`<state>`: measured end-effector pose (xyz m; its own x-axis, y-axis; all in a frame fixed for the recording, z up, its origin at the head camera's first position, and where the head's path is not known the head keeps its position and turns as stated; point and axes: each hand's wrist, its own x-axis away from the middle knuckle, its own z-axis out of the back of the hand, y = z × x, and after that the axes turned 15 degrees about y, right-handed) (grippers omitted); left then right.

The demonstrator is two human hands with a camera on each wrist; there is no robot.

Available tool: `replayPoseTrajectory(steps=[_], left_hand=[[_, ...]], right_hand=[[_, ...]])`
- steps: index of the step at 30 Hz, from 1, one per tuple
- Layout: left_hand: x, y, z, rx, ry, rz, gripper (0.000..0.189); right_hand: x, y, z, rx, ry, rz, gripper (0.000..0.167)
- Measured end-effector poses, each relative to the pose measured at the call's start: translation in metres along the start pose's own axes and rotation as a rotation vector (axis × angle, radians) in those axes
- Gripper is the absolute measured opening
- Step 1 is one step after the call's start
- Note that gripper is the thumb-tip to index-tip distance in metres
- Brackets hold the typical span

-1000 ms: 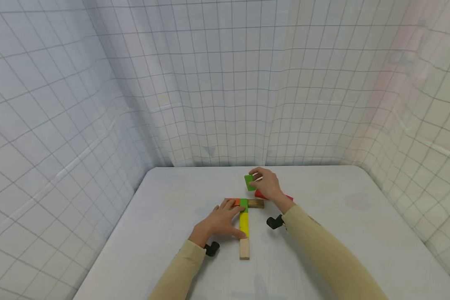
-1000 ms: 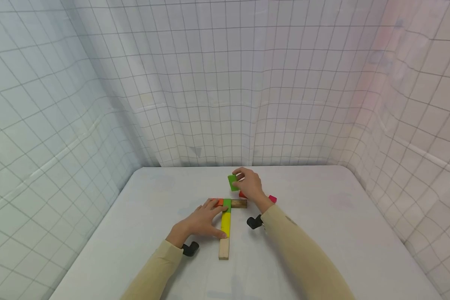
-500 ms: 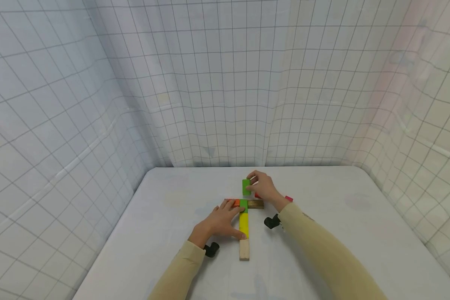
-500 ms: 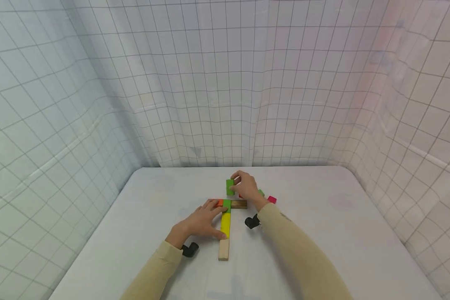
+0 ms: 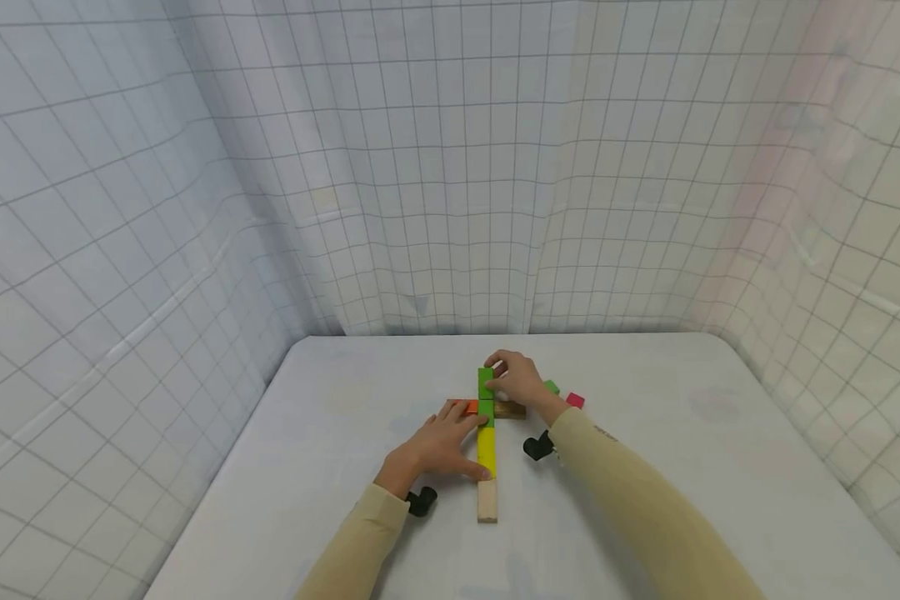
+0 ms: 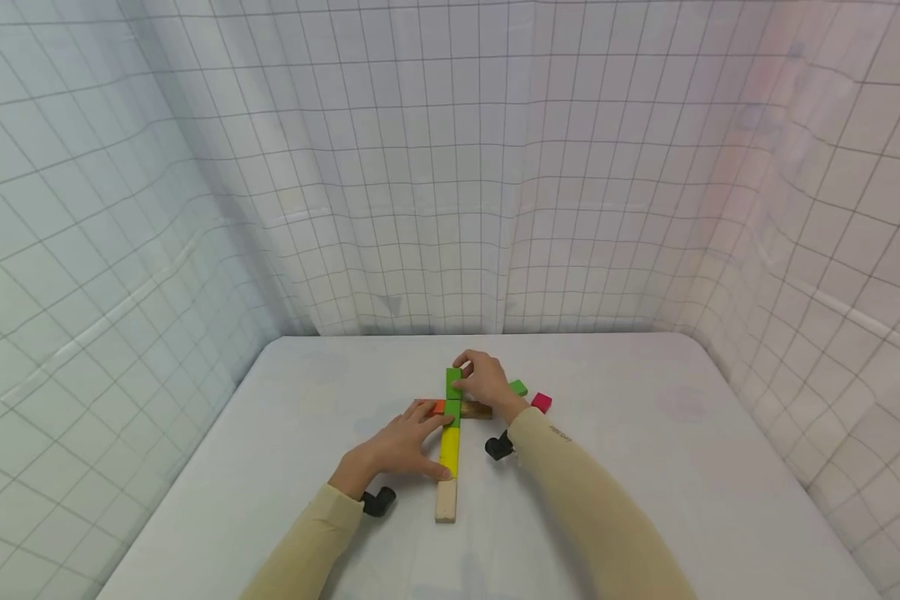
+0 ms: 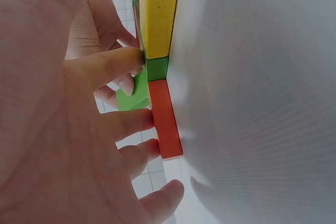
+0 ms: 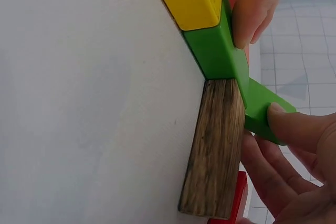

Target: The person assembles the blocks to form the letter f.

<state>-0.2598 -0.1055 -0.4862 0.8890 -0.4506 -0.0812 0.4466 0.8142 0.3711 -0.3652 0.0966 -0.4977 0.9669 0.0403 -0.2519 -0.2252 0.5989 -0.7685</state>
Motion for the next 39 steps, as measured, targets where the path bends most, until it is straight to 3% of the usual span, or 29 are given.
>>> replayPoseTrajectory(steps=[14,24,39], left_hand=[[0.0027,0.0018,-0.0005,0.015,0.003,0.0,0.097],[0.0021,0.0007,-0.0005,0.018,0.018,-0.014,0.097],[0.0017,-0.0012,-0.0043,0.011,0.006,0.014,0.101]], right_hand=[[0.0028,0.0027,-0.0009,0.17,-0.08,0.079,0.032],[0.0044,0.002,-0.0024,0.286,-0.093,0.113,0.035],[0.006,0.0015,-0.0013,0.323,-0.102,0.105,0.036]])
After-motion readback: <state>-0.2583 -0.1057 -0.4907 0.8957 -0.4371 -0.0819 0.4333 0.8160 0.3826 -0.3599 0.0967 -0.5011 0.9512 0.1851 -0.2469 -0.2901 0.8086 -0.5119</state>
